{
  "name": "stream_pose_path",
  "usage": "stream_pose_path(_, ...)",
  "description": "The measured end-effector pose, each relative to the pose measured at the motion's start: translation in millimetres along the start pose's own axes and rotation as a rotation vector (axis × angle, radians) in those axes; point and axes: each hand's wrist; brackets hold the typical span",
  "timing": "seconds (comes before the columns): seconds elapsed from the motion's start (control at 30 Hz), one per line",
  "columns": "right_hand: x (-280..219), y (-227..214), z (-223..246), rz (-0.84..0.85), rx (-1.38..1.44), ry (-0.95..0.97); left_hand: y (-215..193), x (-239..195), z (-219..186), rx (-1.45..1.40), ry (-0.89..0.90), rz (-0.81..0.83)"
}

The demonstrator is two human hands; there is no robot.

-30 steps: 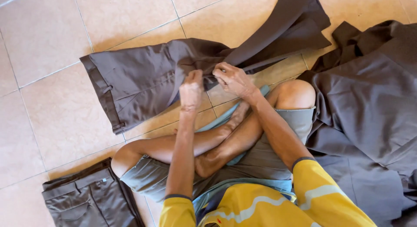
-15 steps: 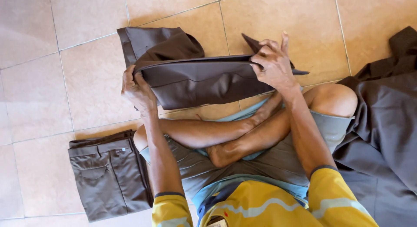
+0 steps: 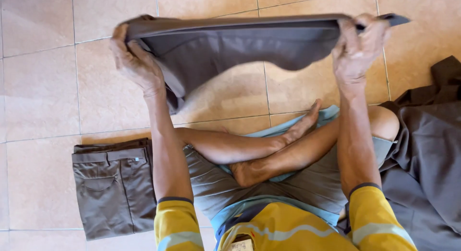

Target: The person sits cross-legged on a tiled floor and folds dark trousers by hand. They smooth the fabric, fold the legs together, fold the garment in half, and place the folded pants into a growing stack on the floor.

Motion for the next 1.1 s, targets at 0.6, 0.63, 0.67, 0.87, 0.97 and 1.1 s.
stream_pose_path(0.6,-189,92,23,1.201,0.068,0.385,-37,-196,2,0.831,-0.59,1.116)
stream_pose_path(0.63,-184,92,27,1.203,0.064,0.385,-25,-200,0,0.827,-0.592,1.118)
stream_pose_path(0.67,-182,89,30,1.26,0.059,0.374,-12,-206,-5,0.69,-0.501,1.145)
stream_pose_path(0.87,-195,91,31,1.3,0.119,0.366,-7,-239,9,0.759,-0.701,1.43)
stream_pose_path(0.97,-196,100,14,1.226,0.044,0.593,-12,-250,24,0.774,-0.698,1.424)
stream_pose_path(1.1,-217,114,-17,1.104,-0.081,1.031,-11,-272,30,0.833,-0.651,1.415)
Point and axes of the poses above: each hand's wrist, its own x-axis towards the middle knuckle, its own y-axis out of the palm, z = x × y, and after that the axes turned 1 degree about -x, right-handed
